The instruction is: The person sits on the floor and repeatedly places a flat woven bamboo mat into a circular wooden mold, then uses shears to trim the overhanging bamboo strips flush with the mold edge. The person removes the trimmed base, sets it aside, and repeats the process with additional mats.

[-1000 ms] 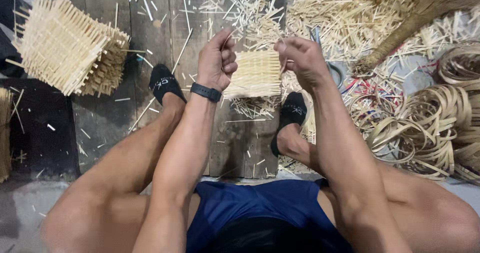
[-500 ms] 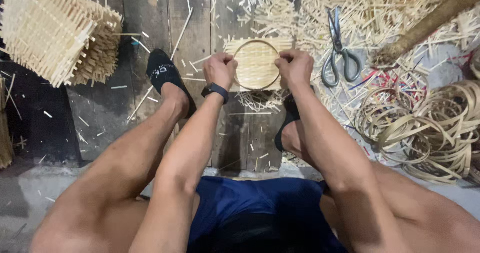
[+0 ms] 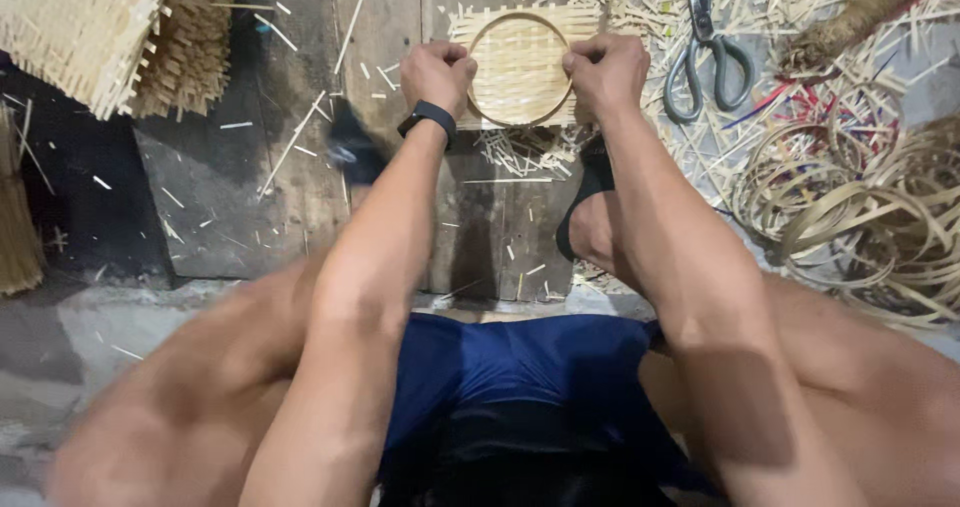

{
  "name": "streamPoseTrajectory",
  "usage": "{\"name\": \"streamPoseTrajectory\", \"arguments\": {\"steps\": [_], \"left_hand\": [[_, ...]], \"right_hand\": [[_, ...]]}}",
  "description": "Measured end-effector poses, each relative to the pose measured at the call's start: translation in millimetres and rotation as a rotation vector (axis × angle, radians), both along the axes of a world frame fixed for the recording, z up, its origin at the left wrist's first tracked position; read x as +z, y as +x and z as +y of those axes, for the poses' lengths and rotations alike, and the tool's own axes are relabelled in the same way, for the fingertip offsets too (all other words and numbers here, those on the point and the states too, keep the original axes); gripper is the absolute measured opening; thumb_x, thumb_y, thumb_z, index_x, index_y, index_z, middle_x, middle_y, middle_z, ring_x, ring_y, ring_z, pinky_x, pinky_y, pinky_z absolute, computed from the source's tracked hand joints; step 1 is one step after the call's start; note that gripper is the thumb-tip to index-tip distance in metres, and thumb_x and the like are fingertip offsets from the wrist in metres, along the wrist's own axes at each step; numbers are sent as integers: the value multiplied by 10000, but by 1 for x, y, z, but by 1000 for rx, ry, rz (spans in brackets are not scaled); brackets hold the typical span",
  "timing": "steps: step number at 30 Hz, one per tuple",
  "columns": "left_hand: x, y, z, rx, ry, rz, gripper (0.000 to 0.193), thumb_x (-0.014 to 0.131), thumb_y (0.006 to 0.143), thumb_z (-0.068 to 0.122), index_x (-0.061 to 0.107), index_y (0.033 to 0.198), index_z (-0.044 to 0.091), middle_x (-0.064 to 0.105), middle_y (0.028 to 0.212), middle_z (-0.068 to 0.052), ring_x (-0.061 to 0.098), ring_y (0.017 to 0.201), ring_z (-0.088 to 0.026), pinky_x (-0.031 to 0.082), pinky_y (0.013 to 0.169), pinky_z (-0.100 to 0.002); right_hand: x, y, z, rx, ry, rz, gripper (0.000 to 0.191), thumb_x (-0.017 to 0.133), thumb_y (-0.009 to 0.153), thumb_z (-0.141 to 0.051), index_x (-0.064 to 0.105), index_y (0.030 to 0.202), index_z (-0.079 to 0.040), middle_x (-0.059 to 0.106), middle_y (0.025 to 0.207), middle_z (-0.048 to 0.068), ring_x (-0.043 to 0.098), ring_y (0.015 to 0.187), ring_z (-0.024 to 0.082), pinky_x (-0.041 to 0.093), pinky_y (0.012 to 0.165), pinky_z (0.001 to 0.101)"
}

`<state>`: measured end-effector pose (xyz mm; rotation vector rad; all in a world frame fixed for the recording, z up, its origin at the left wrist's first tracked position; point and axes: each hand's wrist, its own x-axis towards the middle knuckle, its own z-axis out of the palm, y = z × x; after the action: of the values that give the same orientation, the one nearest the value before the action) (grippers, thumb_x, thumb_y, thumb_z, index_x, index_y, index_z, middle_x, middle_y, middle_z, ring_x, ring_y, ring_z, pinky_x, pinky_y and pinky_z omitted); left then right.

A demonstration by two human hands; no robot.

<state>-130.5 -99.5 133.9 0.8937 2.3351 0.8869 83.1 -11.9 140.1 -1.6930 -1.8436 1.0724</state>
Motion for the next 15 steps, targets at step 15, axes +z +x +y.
{"name": "streamPoseTrajectory", "arguments": {"steps": [15], "left_hand": [[-8, -25, 6, 60, -169, -366, 185, 926, 638, 105, 812, 777, 60, 779, 718, -53, 722, 633, -117, 598, 629, -273]], "right_hand": [[13, -14, 10, 6, -74, -61, 196, 901, 727, -133, 826, 896, -66, 774, 797, 127, 753, 730, 210, 591, 731, 331]]}}
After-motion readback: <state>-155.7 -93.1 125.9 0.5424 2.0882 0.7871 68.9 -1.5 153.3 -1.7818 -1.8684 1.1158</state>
